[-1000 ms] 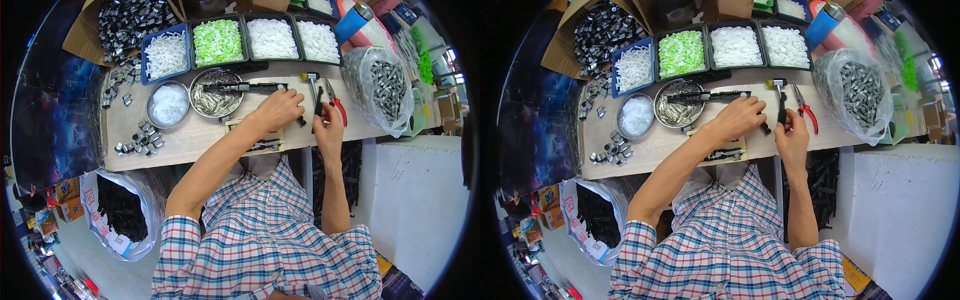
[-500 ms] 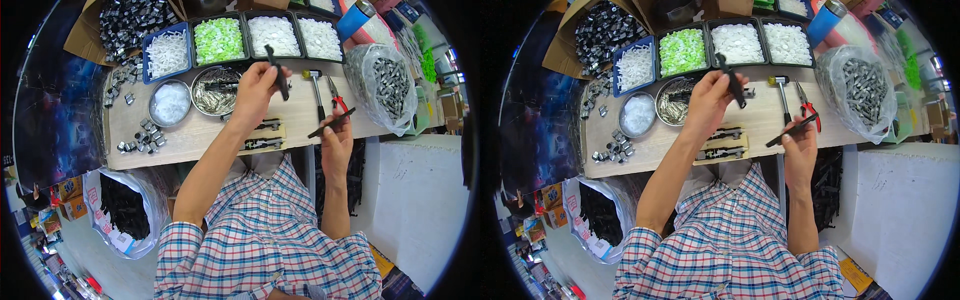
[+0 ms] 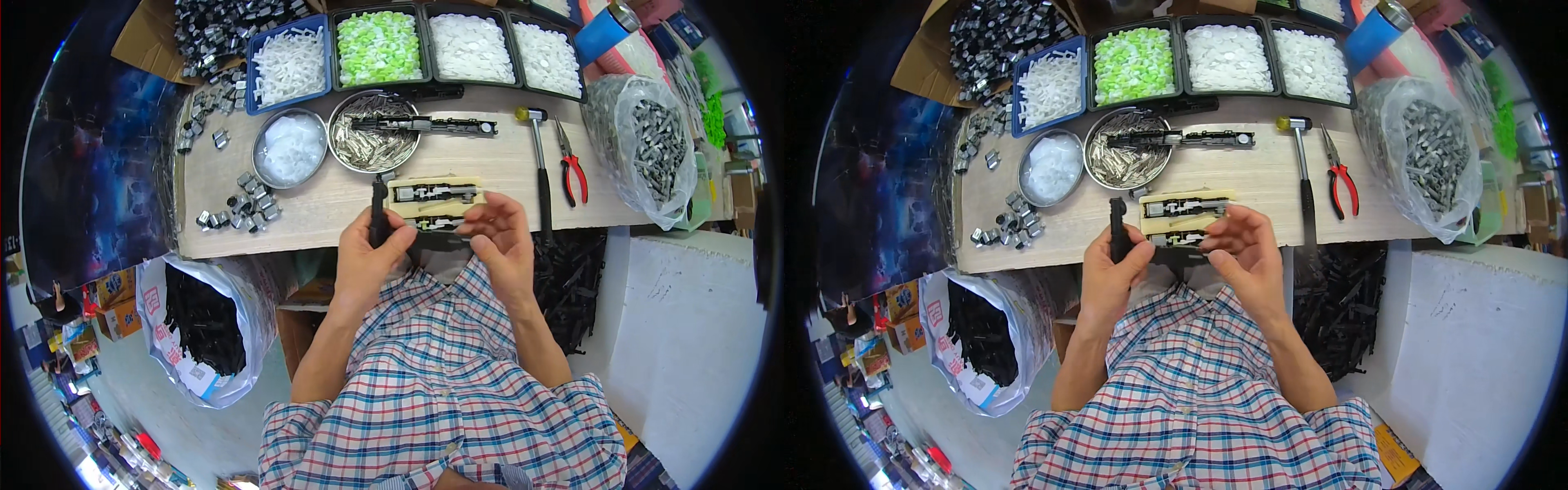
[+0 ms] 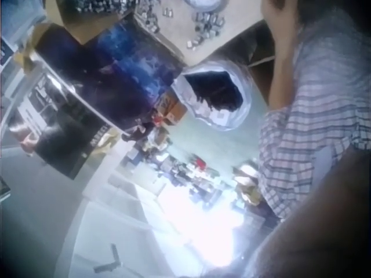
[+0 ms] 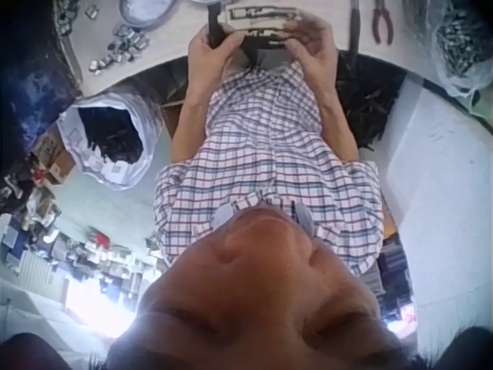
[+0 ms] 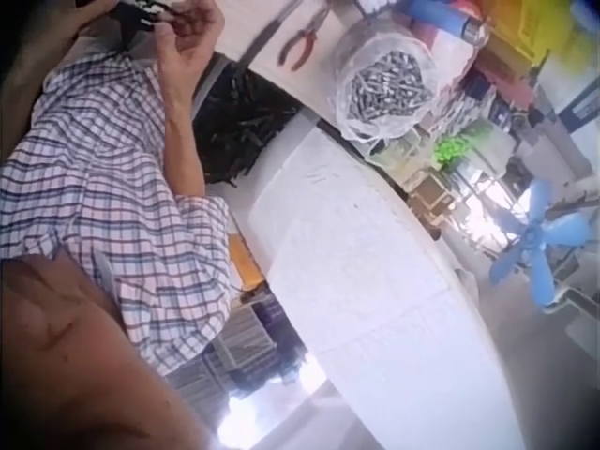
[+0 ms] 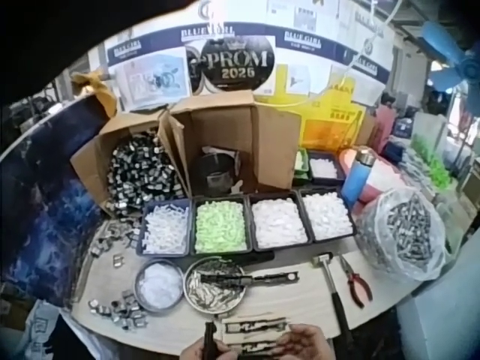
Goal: Assemble small plastic and metal components using a hammer and pliers at a workbench.
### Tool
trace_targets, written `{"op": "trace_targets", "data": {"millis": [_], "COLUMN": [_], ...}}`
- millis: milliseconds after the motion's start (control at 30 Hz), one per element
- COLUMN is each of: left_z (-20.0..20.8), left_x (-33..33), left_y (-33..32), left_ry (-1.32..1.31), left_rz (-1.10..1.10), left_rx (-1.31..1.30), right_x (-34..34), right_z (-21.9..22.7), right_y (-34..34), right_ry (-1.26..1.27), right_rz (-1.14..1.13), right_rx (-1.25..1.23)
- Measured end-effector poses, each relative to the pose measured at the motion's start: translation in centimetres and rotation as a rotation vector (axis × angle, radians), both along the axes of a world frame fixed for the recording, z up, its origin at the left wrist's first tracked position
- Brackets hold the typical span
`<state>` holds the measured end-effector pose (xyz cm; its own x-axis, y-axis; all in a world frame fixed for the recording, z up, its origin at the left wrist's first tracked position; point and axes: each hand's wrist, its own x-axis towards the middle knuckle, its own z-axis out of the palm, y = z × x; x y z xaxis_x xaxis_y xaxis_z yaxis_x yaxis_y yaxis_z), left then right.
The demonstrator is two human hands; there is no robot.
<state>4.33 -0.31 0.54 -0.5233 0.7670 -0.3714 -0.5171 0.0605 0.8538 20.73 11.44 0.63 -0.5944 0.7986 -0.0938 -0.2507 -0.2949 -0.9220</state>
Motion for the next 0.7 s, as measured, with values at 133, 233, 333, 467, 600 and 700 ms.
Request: {"op": "trace_targets", "data": {"millis": [133, 233, 333, 467, 600, 700], "left_z": [-0.9, -0.8, -1.3, -0.4, -1.4, -1.3], "left_x": [-0.2, 0.0, 0.2, -0.2, -0.6, -0.6], "left_y": [-0.4, 0.4, 0.8, 0.8, -0.9, -1.7], "left_ry": [0.033, 0.032, 0.045, -0.007, -0.143, -0.173], "left_rz": [0.028, 0.079, 0.153, 0.285, 0.237, 0.173], "left_rx": [-0.013, -0.008, 0.021, -0.027, 0.045, 0.035], "right_x": [1.0, -0.1, -1.0, -2.0, -2.7, -2.8], "right_z": [-0.4, 0.0, 0.2, -1.2, -1.9, -2.1], "right_y": [2.0, 2.4, 3.2, 4.9, 5.9, 6.0], "right_ry": [-0.466, -0.538, -0.532, -0.579, -0.609, -0.683], "right_rz": [0.244, 0.267, 0.278, 0.187, 0.178, 0.208], "right_rx": [0.871, 1.136, 1.212, 1.153, 1.199, 1.269]}}
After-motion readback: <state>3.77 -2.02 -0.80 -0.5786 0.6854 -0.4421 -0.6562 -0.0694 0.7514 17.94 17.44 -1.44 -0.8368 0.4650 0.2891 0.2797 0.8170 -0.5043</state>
